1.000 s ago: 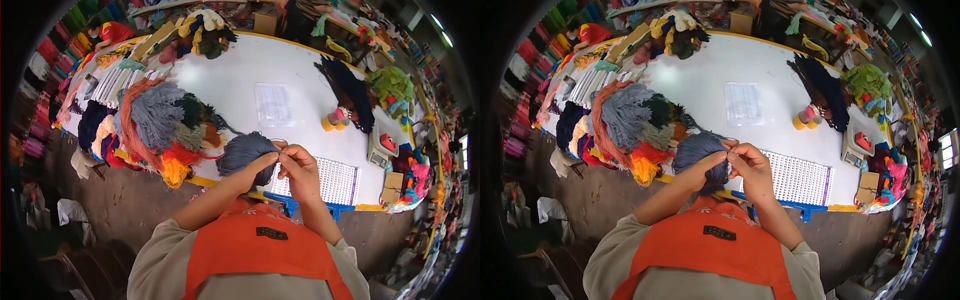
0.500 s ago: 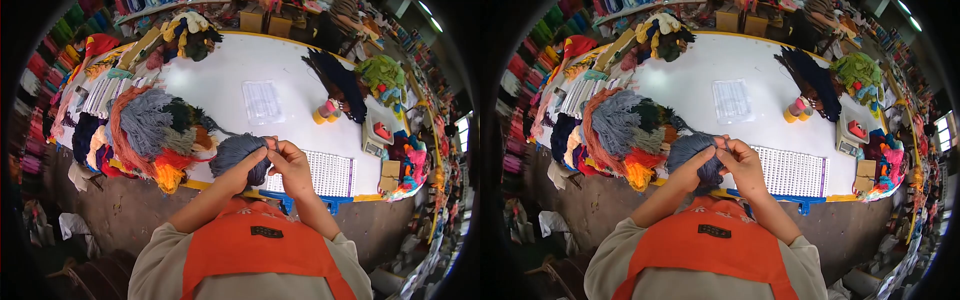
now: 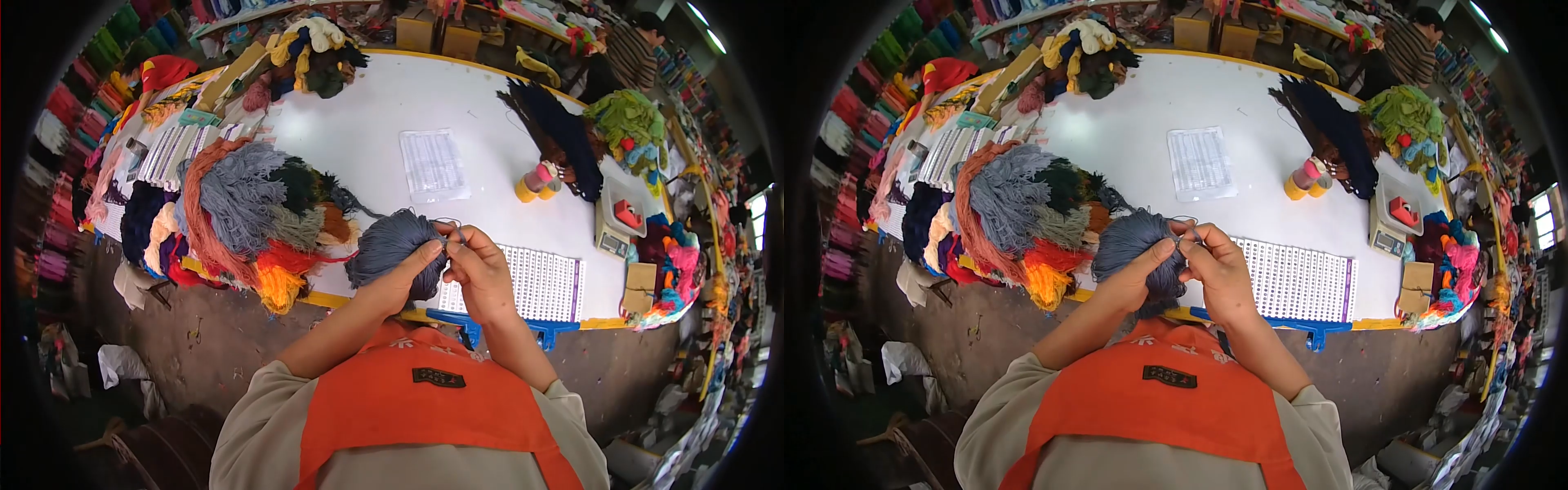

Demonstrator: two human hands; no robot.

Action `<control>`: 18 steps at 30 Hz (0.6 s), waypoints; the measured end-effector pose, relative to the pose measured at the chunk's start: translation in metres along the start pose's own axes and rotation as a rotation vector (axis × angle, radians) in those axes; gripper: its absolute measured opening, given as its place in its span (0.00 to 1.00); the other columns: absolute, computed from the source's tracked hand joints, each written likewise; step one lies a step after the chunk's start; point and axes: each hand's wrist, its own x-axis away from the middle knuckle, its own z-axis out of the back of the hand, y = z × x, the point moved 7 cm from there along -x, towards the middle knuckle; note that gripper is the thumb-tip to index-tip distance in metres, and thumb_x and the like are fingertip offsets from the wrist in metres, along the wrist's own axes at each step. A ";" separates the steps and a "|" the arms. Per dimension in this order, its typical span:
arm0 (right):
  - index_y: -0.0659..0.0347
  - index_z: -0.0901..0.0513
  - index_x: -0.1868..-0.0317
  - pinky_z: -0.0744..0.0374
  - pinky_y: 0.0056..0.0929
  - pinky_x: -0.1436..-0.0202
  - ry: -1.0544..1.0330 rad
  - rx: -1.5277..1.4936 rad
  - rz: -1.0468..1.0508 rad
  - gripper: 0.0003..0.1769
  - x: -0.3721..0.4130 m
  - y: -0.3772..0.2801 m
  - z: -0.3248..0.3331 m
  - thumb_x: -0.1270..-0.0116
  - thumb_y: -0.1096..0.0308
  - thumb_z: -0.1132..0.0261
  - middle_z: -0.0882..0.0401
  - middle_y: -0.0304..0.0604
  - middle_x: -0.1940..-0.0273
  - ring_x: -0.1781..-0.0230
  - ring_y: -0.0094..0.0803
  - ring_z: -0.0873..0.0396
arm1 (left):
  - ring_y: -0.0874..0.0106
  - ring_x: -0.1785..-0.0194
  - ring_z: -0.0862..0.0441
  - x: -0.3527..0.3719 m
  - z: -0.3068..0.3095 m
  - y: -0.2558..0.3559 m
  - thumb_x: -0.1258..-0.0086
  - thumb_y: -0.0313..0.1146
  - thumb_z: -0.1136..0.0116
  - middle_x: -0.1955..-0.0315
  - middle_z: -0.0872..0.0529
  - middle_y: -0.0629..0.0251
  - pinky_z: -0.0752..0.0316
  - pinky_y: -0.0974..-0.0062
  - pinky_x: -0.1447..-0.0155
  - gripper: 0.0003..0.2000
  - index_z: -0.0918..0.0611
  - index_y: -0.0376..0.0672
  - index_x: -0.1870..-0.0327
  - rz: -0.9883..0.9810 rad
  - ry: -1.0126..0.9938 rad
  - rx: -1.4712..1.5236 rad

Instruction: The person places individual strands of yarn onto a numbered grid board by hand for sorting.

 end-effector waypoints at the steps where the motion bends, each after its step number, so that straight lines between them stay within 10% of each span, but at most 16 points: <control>1: 0.59 0.21 0.59 0.22 0.17 0.67 0.001 0.000 0.000 0.02 0.000 -0.001 0.000 0.28 0.71 0.40 0.18 0.38 0.50 0.74 0.12 0.33 | 0.77 0.45 0.22 0.000 -0.001 0.000 0.24 0.37 0.44 0.49 0.18 0.65 0.28 0.76 0.40 0.16 0.23 0.38 0.42 0.001 -0.001 0.000; 18: 0.61 0.21 0.53 0.21 0.18 0.69 -0.022 -0.019 -0.010 0.07 -0.005 -0.003 0.002 0.28 0.69 0.38 0.19 0.34 0.61 0.70 0.15 0.26 | 0.71 0.39 0.24 -0.002 -0.010 0.012 0.21 0.39 0.51 0.44 0.21 0.63 0.29 0.73 0.36 0.19 0.26 0.36 0.37 -0.113 -0.123 0.109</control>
